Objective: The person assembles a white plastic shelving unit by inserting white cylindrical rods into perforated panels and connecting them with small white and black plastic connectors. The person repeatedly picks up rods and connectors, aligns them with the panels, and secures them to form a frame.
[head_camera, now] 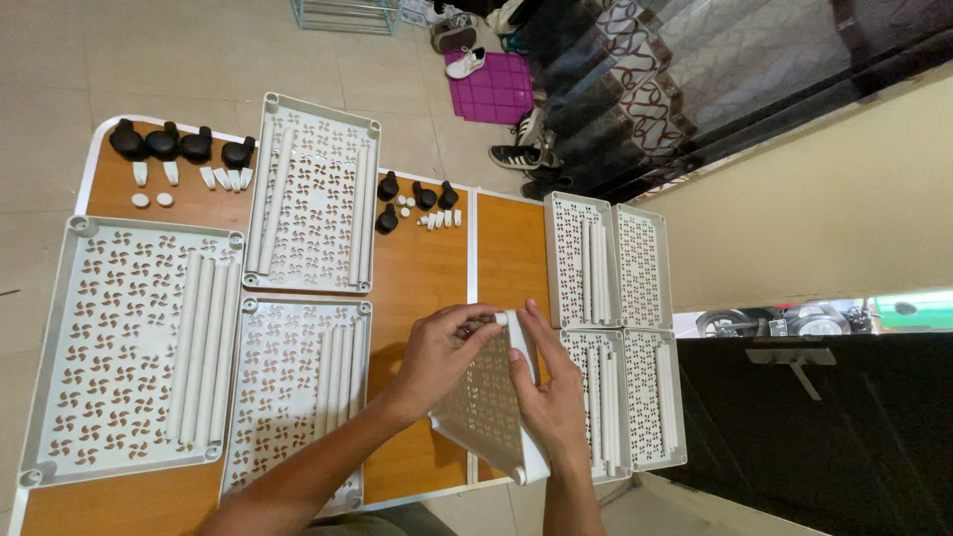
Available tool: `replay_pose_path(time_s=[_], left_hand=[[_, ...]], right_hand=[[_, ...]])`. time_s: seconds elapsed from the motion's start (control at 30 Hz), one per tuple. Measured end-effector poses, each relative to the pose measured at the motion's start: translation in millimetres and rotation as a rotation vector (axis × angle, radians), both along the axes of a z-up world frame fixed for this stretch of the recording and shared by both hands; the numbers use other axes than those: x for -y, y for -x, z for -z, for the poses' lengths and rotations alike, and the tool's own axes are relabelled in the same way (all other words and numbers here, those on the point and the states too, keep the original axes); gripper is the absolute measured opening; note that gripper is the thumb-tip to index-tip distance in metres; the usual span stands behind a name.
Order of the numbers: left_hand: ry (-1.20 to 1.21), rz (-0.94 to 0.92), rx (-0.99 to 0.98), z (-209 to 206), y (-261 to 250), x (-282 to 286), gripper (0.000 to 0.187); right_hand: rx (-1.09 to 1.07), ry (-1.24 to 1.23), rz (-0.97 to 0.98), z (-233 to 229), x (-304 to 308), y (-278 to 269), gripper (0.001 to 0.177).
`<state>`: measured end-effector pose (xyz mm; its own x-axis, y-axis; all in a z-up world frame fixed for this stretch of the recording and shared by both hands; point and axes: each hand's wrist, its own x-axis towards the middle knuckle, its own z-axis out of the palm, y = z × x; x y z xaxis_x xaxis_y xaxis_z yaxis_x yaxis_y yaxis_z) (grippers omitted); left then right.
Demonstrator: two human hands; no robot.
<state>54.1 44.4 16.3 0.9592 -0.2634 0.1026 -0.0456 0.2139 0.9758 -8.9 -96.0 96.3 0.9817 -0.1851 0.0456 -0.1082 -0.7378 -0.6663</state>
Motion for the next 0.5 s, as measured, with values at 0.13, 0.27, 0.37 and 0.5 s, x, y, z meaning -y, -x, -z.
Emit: replay_pose_path(time_s=[0.13,0.27,0.37,0.5], left_hand=[[-0.051,-0.056,0.076,-2,-1,0,0.026],[-0.075,-0.090,0.154,0,-3,0,0.023],[-0.104,-0.099,0.182,2,-5,0,0.022],[-0.097,-0.070,0.157,3,-5,-2,0.022]], right_hand=[[0.056,0.059,-0.021,-4,-5,3,0.048],[0.092,0.124,-0.056,-7,-8,2,0.045],[0.108,0.135,-0.071,-7,-10,1,0.045],[0.107,0.090,-0.068,-4,-11,0,0.043]])
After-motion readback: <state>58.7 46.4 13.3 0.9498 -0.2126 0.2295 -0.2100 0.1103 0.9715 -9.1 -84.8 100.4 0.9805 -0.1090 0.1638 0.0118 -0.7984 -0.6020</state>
